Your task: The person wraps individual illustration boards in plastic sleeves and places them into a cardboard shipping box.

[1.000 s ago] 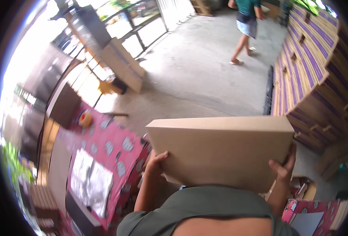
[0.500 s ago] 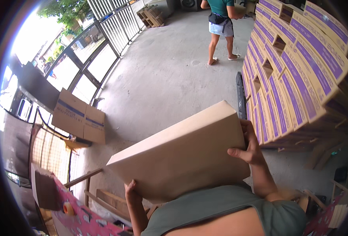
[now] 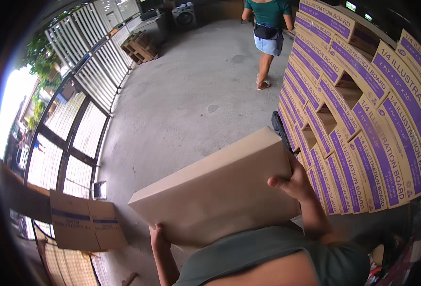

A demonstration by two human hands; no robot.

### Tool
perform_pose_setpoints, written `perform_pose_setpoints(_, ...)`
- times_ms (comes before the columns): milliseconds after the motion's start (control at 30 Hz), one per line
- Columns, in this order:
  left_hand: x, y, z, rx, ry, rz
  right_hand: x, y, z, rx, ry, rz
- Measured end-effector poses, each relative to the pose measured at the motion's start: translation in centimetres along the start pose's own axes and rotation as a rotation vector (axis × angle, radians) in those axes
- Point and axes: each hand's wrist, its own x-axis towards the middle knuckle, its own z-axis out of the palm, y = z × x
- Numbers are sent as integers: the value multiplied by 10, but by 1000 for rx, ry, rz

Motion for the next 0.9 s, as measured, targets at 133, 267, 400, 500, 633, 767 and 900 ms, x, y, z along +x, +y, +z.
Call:
perform_pose_setpoints(133, 144, -10, 45, 43, -97, -87, 90, 35, -21, -90, 121, 17)
perform_pose_setpoints(267, 273, -34, 91, 30, -106, -82, 202, 75, -46, -105, 133, -30)
perform_pose_setpoints(400, 390, -40, 147, 29, -39, -52, 339, 89, -76, -115, 82, -46)
perform_pose_setpoints(500, 466, -49, 177, -16, -8, -63, 436, 102, -96, -47, 23, -9)
perform_pose_setpoints(633, 559, -67, 213, -74, 17, -76, 557, 136, -115, 21, -17, -9)
perform_pose_setpoints(767, 686, -77, 251, -25, 54, -123, 671, 171, -130, -11, 50, -21)
perform_pose_setpoints(900, 840, -74, 319, 35, -46, -108, 788, 205, -157, -39, 155, -8)
